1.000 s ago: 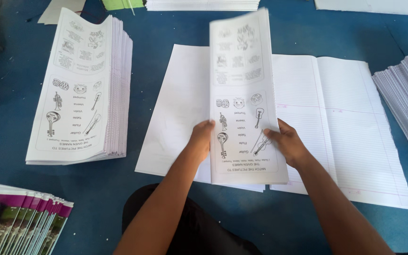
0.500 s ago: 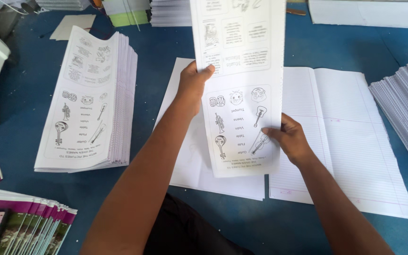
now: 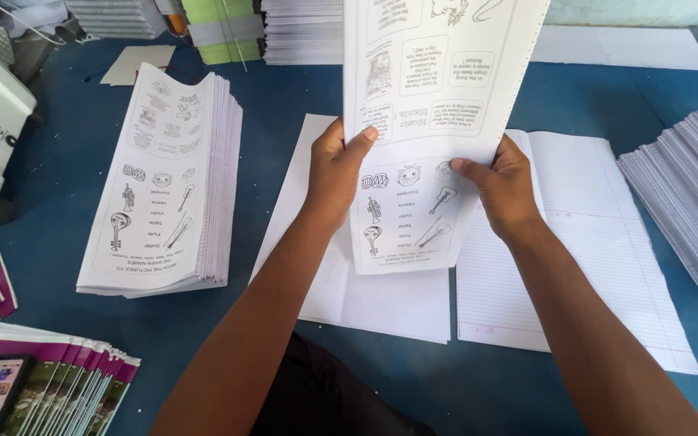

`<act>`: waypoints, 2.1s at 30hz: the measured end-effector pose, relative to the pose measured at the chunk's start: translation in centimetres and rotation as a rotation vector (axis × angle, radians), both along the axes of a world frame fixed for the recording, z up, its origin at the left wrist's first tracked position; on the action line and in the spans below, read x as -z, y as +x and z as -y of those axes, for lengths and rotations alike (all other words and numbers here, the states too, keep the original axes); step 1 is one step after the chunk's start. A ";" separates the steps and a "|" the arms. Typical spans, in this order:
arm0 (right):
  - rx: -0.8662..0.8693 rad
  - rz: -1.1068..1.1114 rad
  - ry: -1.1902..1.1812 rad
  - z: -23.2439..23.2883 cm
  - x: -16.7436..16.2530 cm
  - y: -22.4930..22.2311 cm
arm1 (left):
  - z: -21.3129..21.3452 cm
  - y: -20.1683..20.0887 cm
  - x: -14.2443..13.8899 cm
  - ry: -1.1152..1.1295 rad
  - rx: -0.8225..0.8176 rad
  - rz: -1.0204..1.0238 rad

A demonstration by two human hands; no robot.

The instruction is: The person inserts printed pages into blank lined paper sheets, folds them together, and places the assembled units into a growing stack. The person repeats this process multiple times, handling printed pages and blank sheets by hand.

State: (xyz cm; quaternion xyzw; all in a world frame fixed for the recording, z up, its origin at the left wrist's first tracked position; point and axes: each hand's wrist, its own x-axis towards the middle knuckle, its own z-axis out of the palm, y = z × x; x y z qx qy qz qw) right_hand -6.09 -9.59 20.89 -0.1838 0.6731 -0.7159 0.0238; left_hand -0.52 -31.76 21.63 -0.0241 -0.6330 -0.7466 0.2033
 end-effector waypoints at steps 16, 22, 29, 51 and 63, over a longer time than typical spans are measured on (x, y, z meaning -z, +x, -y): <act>0.040 -0.058 0.029 -0.4 1.3 1.2 | -2.2 4.4 6.5 -0.178 -0.155 0.226; 0.091 -0.067 0.063 0.3 -0.4 0.5 | -1.6 3.5 4.7 -0.204 -0.158 0.155; 0.032 0.015 0.121 0.5 1.6 0.8 | -1.1 3.8 7.8 -0.176 -0.105 0.240; -0.064 0.060 0.183 0.1 4.9 0.2 | -1.8 4.1 13.6 0.039 -0.143 0.289; 0.030 0.045 0.197 0.6 6.4 0.7 | -2.5 3.8 14.5 -0.137 -0.184 0.189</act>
